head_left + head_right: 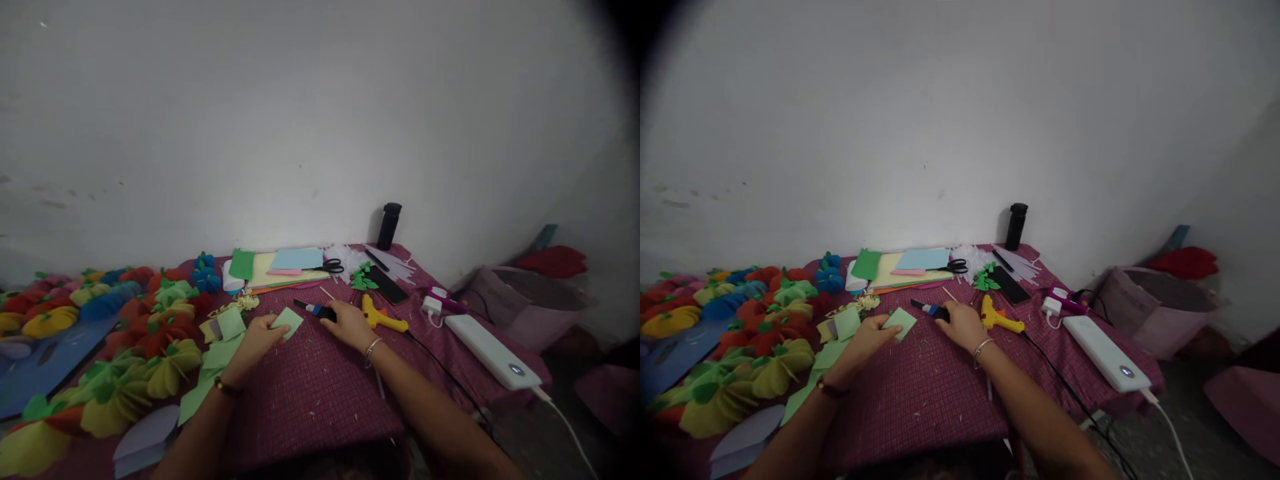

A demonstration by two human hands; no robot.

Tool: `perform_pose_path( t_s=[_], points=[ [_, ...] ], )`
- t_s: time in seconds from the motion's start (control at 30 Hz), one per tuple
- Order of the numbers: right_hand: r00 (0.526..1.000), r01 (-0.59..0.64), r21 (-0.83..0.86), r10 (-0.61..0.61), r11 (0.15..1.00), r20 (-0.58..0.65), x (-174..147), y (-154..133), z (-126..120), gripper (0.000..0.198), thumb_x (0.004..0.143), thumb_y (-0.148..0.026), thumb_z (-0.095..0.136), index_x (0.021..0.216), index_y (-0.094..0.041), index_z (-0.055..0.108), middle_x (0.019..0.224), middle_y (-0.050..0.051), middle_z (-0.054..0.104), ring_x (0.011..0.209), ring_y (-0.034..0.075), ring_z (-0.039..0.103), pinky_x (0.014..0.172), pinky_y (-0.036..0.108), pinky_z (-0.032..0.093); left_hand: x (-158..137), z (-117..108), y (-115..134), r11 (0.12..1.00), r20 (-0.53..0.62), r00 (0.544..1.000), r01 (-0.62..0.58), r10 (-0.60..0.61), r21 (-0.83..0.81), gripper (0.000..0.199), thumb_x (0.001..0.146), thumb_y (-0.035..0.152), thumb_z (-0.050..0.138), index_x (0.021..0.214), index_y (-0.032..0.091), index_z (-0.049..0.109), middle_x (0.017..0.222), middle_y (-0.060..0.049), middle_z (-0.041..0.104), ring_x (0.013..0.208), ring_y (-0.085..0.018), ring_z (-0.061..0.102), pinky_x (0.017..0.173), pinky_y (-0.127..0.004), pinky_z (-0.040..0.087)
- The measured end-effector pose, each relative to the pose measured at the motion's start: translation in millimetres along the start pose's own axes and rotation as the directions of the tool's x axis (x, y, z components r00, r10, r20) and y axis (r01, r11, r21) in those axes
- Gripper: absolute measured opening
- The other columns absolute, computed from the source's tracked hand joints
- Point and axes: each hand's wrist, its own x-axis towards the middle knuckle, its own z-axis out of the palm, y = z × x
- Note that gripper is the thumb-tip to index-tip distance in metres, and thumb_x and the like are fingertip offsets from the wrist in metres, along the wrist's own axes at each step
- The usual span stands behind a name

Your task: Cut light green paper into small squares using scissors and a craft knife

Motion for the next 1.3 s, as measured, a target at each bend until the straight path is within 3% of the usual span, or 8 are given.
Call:
perform_pose_path(
  t_s=[0.3,0.47,0.67,0.8,0.9,1.0,1.1,1.3],
  points=[
    [0.995,0.029,-0.125,-0.016,0.992,0.101,4,5,11,0.026,0.079,-0.035,0.06,0.096,-0.016,0.063,0.098,0.01,0.062,0.093,0.023,0.057,0.083,0.033,0.04,-8,2,12,0.97,-0.238,0.942,-0.24,0.238,0.02,0.047,0.09,0.042,0.033,0.072,0.016,0.068,0.081,-0.007,0.07,0.082,-0.021,0.061,0.084,-0.034,0.043],
    [0.998,0.058,0.214,-0.048,0.975,-0.05,0,-8,6,0.027,0.083,-0.031,0.056,0.106,-0.017,0.059,0.107,0.01,0.061,0.102,0.023,0.054,0.09,0.037,0.038,-13,3,13,0.924,-0.334,0.866,-0.379,0.372,0.046,0.041,0.091,0.036,0.035,0.076,0.017,0.068,0.097,-0.008,0.067,0.094,-0.022,0.059,0.091,-0.034,0.041],
    [0.94,-0.282,0.888,-0.08,0.364,0.331,5,-51,13,0.036,0.086,-0.052,0.044,0.089,-0.017,0.052,0.071,0.002,0.064,0.058,0.012,0.058,0.056,0.025,0.046,-23,9,13,0.835,-0.282,0.787,-0.503,0.549,0.221,0.032,0.091,0.028,0.037,0.09,0.017,0.068,0.105,-0.009,0.063,0.102,-0.021,0.056,0.095,-0.035,0.04],
    [0.967,-0.247,0.932,0.006,0.266,0.255,17,-57,26,0.032,0.07,-0.045,0.065,0.073,-0.018,0.048,0.05,-0.007,0.051,0.042,0.008,0.047,0.047,0.02,0.036,-23,8,14,0.854,-0.42,0.751,-0.502,0.51,0.139,0.033,0.089,0.033,0.041,0.111,0.018,0.06,0.121,-0.011,0.057,0.116,-0.022,0.049,0.1,-0.038,0.037],
    [0.987,-0.163,0.935,0.047,0.313,0.156,21,-48,34,0.028,0.07,-0.042,0.063,0.07,-0.018,0.048,0.051,-0.007,0.05,0.044,0.007,0.046,0.048,0.02,0.034,-15,5,12,0.908,-0.544,0.814,-0.365,0.205,-0.205,0.04,0.087,0.046,0.043,0.115,0.019,0.054,0.113,-0.01,0.059,0.102,-0.021,0.057,0.081,-0.033,0.049],
    [0.989,-0.143,0.898,0.027,0.417,0.145,18,-40,34,0.027,0.071,-0.041,0.062,0.071,-0.018,0.05,0.053,-0.007,0.05,0.048,0.008,0.046,0.05,0.02,0.034,-6,6,6,0.884,-0.263,0.965,-0.103,-0.024,-0.456,0.044,0.078,0.055,0.05,0.095,0.016,0.059,0.079,-0.005,0.063,0.064,-0.017,0.06,0.054,-0.027,0.047],
    [0.992,-0.12,0.881,0.021,0.457,0.124,14,-38,30,0.027,0.073,-0.043,0.062,0.074,-0.018,0.051,0.057,-0.006,0.051,0.052,0.01,0.046,0.051,0.021,0.035,-4,15,2,0.937,-0.065,0.998,-0.02,-0.003,-0.348,0.035,0.073,0.05,0.058,0.068,0.015,0.057,0.053,0.002,0.052,0.045,-0.011,0.046,0.045,-0.024,0.036],
    [0.975,-0.193,0.914,-0.034,0.358,0.219,10,-41,32,0.034,0.071,-0.046,0.065,0.084,-0.016,0.055,0.061,-0.003,0.055,0.05,0.01,0.047,0.05,0.023,0.038,-8,33,2,0.981,-0.24,0.959,-0.173,0.148,-0.086,0.029,0.079,0.04,0.049,0.058,0.02,0.045,0.053,0.004,0.042,0.052,-0.012,0.037,0.05,-0.025,0.027]
  ],
)
